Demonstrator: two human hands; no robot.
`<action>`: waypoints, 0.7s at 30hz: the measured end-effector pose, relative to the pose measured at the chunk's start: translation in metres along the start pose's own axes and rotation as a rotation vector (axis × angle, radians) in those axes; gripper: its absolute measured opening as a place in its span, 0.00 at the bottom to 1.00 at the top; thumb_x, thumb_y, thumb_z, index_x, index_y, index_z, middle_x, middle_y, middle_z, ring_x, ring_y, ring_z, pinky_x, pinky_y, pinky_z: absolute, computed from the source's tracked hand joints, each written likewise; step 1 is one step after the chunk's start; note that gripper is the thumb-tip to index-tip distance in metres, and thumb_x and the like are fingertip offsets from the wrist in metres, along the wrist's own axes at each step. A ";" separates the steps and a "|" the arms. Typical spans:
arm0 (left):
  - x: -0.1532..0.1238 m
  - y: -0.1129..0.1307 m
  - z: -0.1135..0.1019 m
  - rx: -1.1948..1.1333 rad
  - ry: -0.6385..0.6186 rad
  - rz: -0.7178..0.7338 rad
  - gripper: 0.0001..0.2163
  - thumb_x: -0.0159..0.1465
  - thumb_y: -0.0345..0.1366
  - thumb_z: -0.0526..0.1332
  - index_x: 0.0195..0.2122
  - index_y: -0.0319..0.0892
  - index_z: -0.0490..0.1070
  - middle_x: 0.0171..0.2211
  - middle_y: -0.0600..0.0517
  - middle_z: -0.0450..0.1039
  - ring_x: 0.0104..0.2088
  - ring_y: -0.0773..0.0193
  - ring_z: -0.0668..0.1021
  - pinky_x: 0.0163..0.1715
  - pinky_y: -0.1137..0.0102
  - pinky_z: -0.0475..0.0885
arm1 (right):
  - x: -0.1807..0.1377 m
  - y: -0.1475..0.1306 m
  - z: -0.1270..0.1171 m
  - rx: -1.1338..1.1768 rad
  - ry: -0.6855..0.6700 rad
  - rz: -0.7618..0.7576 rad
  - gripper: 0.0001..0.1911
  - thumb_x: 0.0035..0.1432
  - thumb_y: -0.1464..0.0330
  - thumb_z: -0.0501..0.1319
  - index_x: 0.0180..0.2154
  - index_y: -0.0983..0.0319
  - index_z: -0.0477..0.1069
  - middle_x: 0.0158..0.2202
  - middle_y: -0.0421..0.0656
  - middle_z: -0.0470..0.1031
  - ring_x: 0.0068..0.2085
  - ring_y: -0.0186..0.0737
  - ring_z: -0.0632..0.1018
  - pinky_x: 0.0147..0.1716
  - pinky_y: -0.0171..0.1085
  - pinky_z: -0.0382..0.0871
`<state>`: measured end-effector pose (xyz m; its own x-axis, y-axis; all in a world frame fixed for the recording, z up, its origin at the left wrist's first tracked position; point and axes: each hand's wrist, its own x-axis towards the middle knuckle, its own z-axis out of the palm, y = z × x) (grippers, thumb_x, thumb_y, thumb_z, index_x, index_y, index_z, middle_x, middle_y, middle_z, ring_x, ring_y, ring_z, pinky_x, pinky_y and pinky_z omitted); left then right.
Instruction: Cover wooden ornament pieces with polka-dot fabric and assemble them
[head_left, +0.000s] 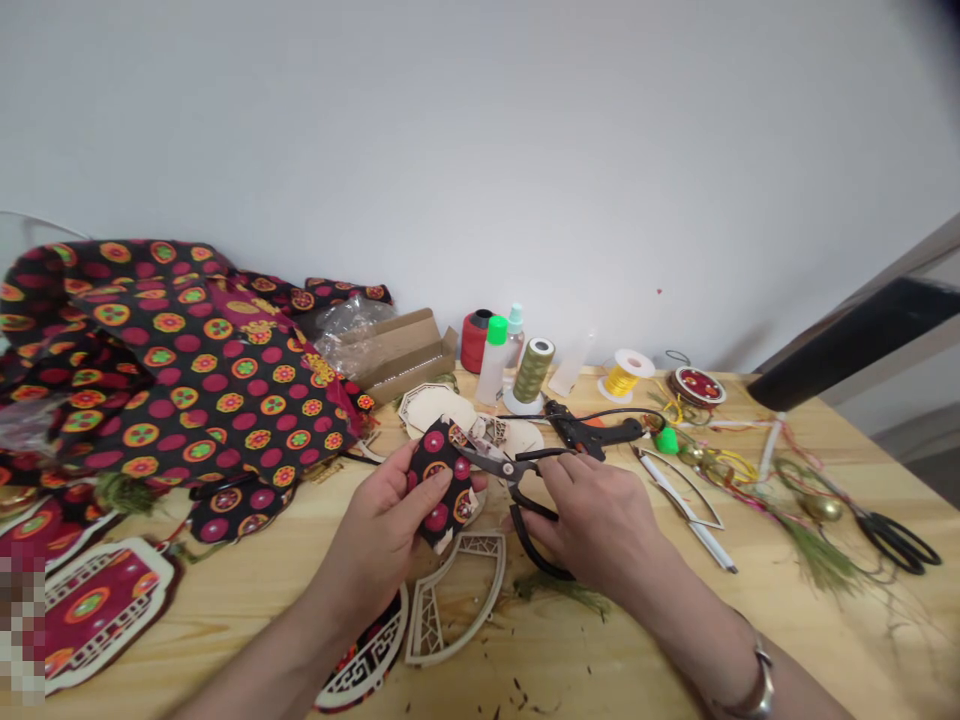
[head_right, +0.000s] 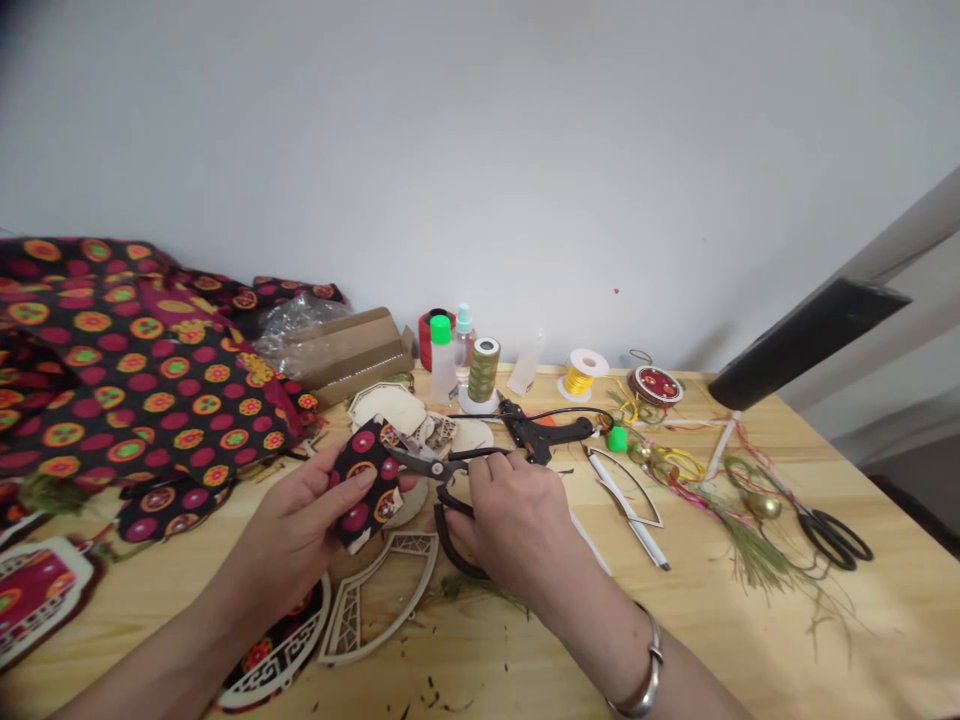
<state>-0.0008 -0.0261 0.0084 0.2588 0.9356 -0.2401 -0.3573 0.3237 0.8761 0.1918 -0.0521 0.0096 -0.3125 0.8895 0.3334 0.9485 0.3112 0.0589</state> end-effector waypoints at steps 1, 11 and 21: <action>0.000 0.000 0.001 -0.002 -0.002 0.002 0.15 0.57 0.34 0.63 0.46 0.41 0.69 0.33 0.48 0.79 0.31 0.63 0.79 0.32 0.72 0.74 | 0.000 -0.001 0.000 -0.004 -0.002 0.001 0.11 0.50 0.61 0.62 0.28 0.62 0.69 0.24 0.43 0.73 0.27 0.42 0.73 0.23 0.36 0.53; 0.000 -0.003 0.002 -0.050 -0.039 0.035 0.15 0.59 0.32 0.61 0.48 0.42 0.68 0.35 0.48 0.78 0.33 0.62 0.80 0.34 0.70 0.75 | 0.004 -0.005 -0.005 0.262 -0.196 0.153 0.13 0.52 0.60 0.62 0.24 0.64 0.69 0.21 0.41 0.70 0.22 0.33 0.66 0.22 0.34 0.49; 0.001 0.005 -0.005 -0.086 -0.017 0.020 0.14 0.57 0.32 0.62 0.45 0.41 0.70 0.36 0.47 0.79 0.35 0.60 0.80 0.35 0.70 0.74 | 0.005 0.006 -0.005 1.592 -0.601 0.356 0.29 0.52 0.44 0.52 0.26 0.65 0.66 0.12 0.32 0.56 0.14 0.26 0.56 0.14 0.30 0.44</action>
<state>-0.0065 -0.0227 0.0107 0.2654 0.9399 -0.2150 -0.4379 0.3161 0.8416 0.1956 -0.0474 0.0166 -0.4411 0.8570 -0.2664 0.1107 -0.2426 -0.9638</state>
